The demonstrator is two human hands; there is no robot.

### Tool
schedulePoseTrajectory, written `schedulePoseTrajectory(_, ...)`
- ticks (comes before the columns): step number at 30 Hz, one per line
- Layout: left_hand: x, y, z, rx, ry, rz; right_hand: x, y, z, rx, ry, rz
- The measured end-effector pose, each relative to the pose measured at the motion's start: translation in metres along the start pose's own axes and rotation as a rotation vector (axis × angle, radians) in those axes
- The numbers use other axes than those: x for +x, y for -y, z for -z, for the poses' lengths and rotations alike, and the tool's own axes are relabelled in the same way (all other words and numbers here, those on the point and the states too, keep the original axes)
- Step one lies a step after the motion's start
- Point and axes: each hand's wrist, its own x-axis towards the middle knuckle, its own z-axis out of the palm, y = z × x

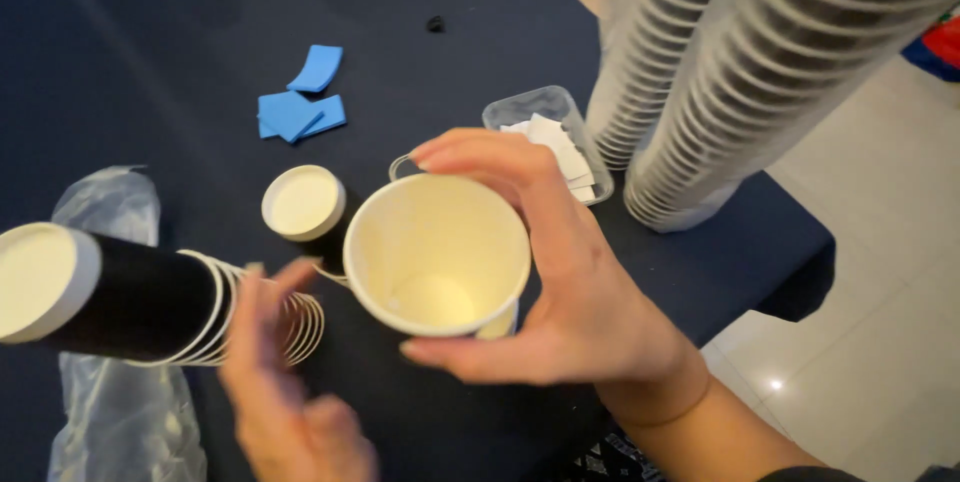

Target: Applying logo stickers to the sides of black paper cups at a workstation.

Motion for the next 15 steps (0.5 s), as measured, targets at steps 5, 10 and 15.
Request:
schedulePoseTrajectory(5, 0.025, 0.027, 0.013, 0.448, -0.084, -0.118, 0.004, -0.014, 0.007, -0.287, 0.248, -0.033)
schedulePoseTrajectory(10, 0.034, 0.082, -0.002, 0.378, -0.108, -0.094, -0.001, -0.02, 0.01, -0.37, 0.464, -0.051)
schedulePoseTrajectory(15, 0.03, 0.116, -0.017, 0.367, -0.16, 0.007, 0.002, -0.009, 0.019, -0.432, 0.478, 0.013)
